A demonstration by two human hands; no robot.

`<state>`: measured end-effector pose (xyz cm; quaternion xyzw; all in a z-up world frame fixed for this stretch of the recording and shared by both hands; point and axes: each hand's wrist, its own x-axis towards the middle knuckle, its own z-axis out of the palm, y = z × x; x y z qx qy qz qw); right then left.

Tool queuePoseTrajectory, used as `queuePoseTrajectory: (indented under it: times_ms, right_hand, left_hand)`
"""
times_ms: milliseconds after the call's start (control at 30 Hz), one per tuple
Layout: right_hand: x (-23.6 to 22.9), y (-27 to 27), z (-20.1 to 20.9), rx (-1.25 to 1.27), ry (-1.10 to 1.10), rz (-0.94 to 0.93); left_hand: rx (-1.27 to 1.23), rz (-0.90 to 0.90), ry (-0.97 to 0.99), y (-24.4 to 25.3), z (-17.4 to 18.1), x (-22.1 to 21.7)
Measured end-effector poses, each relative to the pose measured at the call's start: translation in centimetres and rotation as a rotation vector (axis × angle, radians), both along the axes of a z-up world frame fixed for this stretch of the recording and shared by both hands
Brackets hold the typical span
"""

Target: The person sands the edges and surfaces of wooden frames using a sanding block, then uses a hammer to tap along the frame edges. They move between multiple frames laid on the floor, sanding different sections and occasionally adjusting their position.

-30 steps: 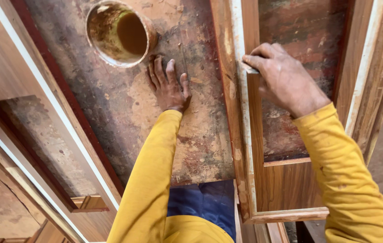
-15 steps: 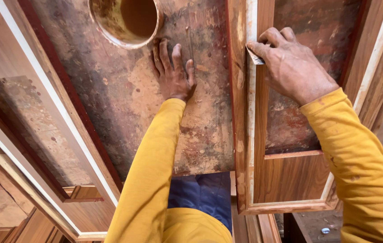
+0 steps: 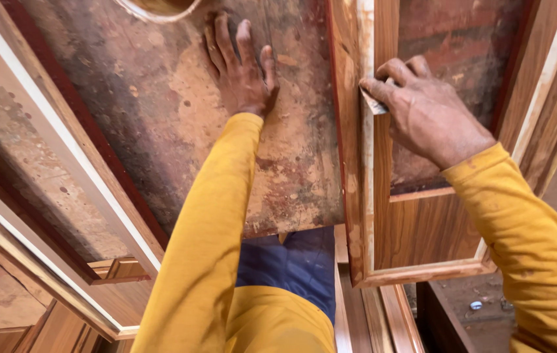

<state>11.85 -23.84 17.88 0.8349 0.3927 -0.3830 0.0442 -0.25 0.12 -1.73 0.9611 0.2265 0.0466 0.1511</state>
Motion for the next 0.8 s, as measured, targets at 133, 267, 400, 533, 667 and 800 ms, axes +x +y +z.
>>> queuePoseTrajectory:
  times_ms: [133, 267, 400, 533, 667, 800]
  right_hand:
    - [-2.7, -1.6, -0.4, -0.131, 0.115, -0.026]
    - [-6.0, -3.5, -0.4, -0.100, 0.126, -0.033]
    - [-8.9, -5.2, -0.2, -0.066, 0.141, -0.064]
    - [-11.5, -7.1, 0.2, 0.098, 0.104, -0.124]
    - [-13.6, -8.8, -0.2, 0.109, 0.108, -0.135]
    - [-15.7, -13.1, 0.5, 0.274, 0.247, -0.422]
  left_hand:
    - [0.019, -0.002, 0.005, 0.1, 0.4, 0.0]
    - [0.024, 0.004, -0.005, -0.2, 0.2, -0.3]
    - [0.099, 0.005, 0.057, 0.0, -1.2, -0.4]
    - [0.145, 0.011, 0.159, 0.6, -2.9, -0.1]
    - [0.173, 0.022, 0.158, 0.7, -3.5, -0.2]
    - [0.159, 0.022, 0.127, 0.9, -2.9, 0.0]
